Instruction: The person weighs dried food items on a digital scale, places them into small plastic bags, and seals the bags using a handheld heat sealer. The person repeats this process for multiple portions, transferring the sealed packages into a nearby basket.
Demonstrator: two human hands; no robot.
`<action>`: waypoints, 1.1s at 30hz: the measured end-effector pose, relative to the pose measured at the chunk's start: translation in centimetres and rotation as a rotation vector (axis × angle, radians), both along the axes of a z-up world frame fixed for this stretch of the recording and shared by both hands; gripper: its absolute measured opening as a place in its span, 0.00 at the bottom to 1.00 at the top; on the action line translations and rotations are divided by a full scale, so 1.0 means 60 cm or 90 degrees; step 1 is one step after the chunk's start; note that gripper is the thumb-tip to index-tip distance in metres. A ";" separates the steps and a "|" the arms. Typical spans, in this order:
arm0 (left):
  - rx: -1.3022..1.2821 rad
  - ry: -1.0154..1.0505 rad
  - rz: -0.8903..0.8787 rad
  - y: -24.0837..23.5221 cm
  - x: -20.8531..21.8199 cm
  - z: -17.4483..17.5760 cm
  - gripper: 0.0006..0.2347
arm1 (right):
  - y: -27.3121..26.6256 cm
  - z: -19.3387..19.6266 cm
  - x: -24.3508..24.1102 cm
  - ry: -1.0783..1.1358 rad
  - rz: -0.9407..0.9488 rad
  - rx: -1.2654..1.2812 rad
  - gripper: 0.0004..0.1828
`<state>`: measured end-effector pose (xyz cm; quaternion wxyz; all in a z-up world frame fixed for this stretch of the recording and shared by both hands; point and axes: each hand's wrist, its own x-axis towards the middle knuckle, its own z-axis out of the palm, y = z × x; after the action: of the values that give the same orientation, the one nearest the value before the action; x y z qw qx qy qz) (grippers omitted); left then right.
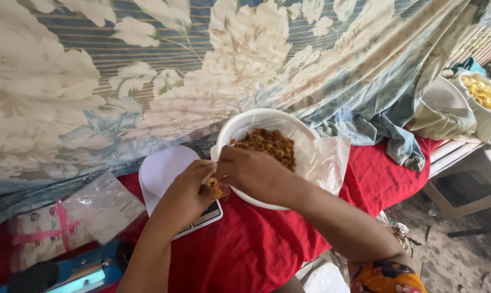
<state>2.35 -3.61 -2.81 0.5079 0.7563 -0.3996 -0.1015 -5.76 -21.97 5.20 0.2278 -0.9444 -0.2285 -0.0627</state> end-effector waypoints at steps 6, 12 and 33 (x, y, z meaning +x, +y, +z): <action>-0.003 0.056 -0.005 0.008 -0.005 0.016 0.17 | -0.010 0.009 0.014 0.038 0.025 0.057 0.10; -0.026 0.033 -0.006 0.009 -0.005 0.033 0.20 | -0.046 -0.013 0.031 0.077 -0.084 0.082 0.21; 0.151 0.060 0.110 0.052 0.071 0.039 0.15 | 0.028 0.002 0.065 -0.001 -0.023 -0.015 0.17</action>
<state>6.61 -0.48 -0.45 0.4399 0.8371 -0.2938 -0.1393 -1.89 -20.30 5.31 0.2154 -0.9509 -0.2124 -0.0652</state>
